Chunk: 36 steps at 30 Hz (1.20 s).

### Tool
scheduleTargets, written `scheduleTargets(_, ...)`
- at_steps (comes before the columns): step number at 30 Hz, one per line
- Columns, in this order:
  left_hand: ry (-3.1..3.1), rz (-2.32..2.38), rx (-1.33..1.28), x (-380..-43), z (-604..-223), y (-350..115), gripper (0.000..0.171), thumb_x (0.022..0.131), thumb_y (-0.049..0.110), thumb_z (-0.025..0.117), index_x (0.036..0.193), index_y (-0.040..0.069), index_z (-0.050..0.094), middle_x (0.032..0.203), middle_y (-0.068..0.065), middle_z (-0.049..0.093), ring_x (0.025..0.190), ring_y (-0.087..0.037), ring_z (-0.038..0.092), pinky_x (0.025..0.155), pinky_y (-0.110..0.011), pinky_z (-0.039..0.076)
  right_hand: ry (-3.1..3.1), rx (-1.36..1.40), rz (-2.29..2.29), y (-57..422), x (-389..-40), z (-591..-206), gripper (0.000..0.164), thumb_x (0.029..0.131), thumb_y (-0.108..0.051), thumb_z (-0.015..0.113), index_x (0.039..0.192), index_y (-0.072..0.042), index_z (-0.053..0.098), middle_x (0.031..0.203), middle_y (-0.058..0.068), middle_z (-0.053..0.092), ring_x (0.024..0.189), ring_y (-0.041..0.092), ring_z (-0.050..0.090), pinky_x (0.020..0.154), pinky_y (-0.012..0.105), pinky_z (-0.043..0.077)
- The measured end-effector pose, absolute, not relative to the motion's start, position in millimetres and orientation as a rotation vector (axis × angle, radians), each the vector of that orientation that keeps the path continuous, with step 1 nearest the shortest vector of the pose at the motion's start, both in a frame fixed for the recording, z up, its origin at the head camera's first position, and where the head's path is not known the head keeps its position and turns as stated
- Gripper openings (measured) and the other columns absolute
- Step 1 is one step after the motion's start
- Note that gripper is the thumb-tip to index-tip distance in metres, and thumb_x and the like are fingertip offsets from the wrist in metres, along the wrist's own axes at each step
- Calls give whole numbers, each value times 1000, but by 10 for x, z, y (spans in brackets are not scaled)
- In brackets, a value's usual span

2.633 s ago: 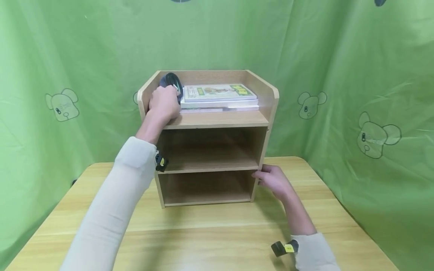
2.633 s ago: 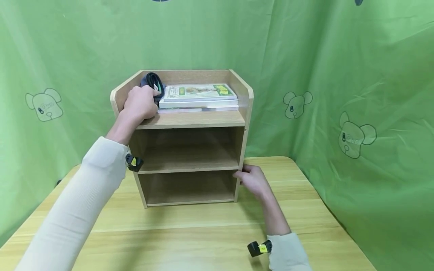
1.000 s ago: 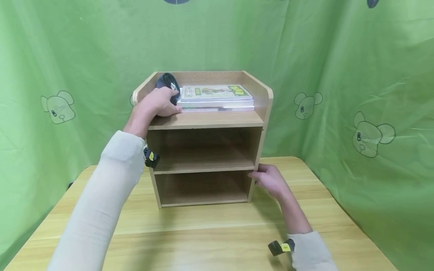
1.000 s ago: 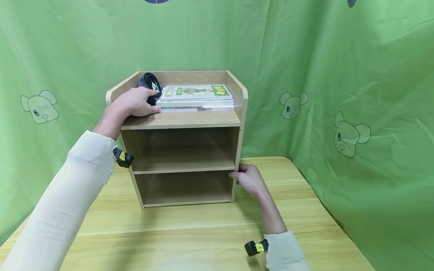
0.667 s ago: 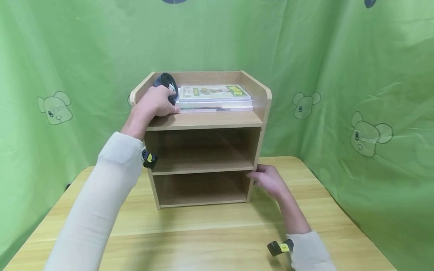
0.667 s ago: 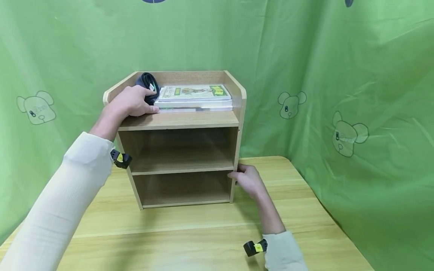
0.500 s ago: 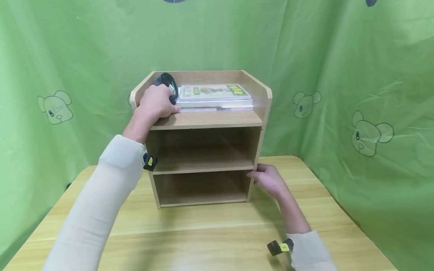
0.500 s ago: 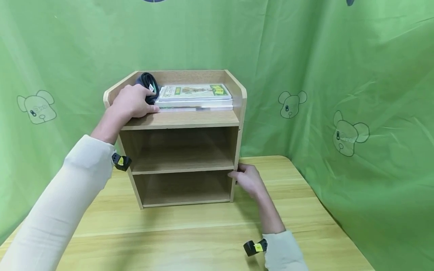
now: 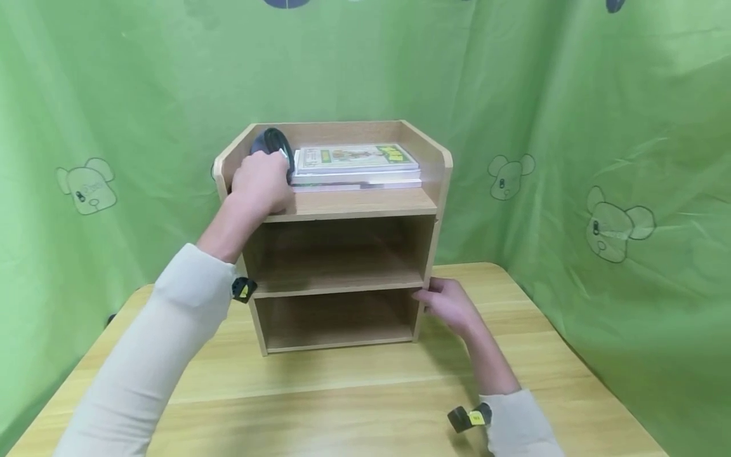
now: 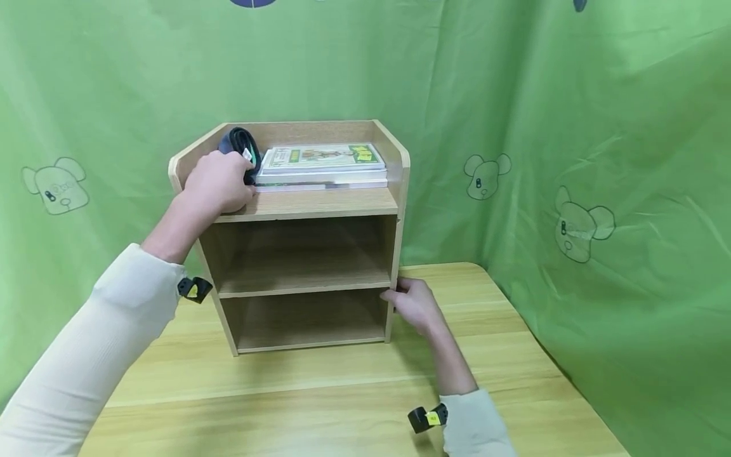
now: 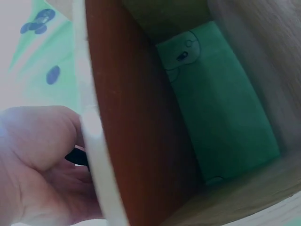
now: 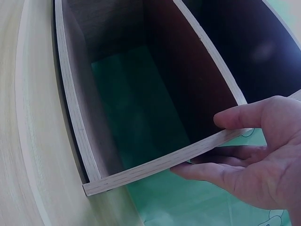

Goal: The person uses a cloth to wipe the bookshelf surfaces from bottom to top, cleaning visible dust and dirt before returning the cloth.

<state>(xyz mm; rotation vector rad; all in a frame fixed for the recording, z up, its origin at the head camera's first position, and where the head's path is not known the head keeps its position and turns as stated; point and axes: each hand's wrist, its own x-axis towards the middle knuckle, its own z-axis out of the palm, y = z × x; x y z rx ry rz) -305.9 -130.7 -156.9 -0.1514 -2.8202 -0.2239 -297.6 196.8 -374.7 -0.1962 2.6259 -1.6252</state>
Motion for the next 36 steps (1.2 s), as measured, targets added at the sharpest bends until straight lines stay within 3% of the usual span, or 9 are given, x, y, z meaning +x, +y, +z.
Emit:
scheduleTargets(3, -2831, -191, -180, -2970, -1546, -1298, 21, 81, 9, 57, 97, -1, 64, 105, -25, 62, 93, -38, 57, 75, -54, 54, 2626, -195, -1622, 1961, -2981, -3748, 54, 95, -15, 62, 141, 11, 50, 141, 32, 55, 126, 44, 58, 104, 50, 51)
scheduleTargets(10, -2796, -87, -238, -2711, -1558, -1255, 12, 86, 13, 57, 85, 2, 61, 93, -20, 63, 87, -38, 62, 72, -54, 56, 2630, -195, -1608, 1967, -2988, -3757, 55, 96, -17, 62, 142, 11, 49, 141, 32, 55, 126, 44, 58, 104, 50, 51)
scheduleTargets(16, -2765, -45, -270, -2469, -1538, -1264, 16, 89, 15, 57, 80, 3, 63, 89, -19, 64, 84, -36, 62, 70, -54, 56, 2618, -202, -1624, 1966, -2999, -3755, 54, 96, -16, 61, 141, 11, 50, 140, 32, 55, 126, 43, 58, 104, 49, 51)
scheduleTargets(23, -2757, -131, -341, -2377, -1489, -1344, 24, 86, 11, 57, 62, 12, 52, 70, -8, 55, 74, -29, 54, 55, -39, 45, 2605, -209, -1631, 1966, -2990, -3753, 56, 96, -16, 62, 142, 11, 48, 142, 32, 54, 127, 45, 57, 105, 50, 50)
scheduleTargets(30, -2815, -310, -432, -2321, -1384, -1497, 21, 87, 5, 53, 70, 13, 62, 70, -6, 55, 73, -27, 50, 61, -33, 40, 2603, -210, -1632, 1983, -2997, -3762, 56, 96, -16, 62, 143, 11, 48, 142, 33, 53, 127, 44, 58, 106, 52, 49)
scheduleTargets(36, -2826, -393, -448, -2167, -1217, -1613, 25, 84, 3, 50, 86, 13, 73, 83, -11, 65, 76, -28, 55, 61, -34, 44, 2613, -217, -1626, 1981, -2995, -3762, 56, 95, -16, 63, 142, 11, 49, 143, 32, 53, 127, 45, 57, 105, 52, 49)
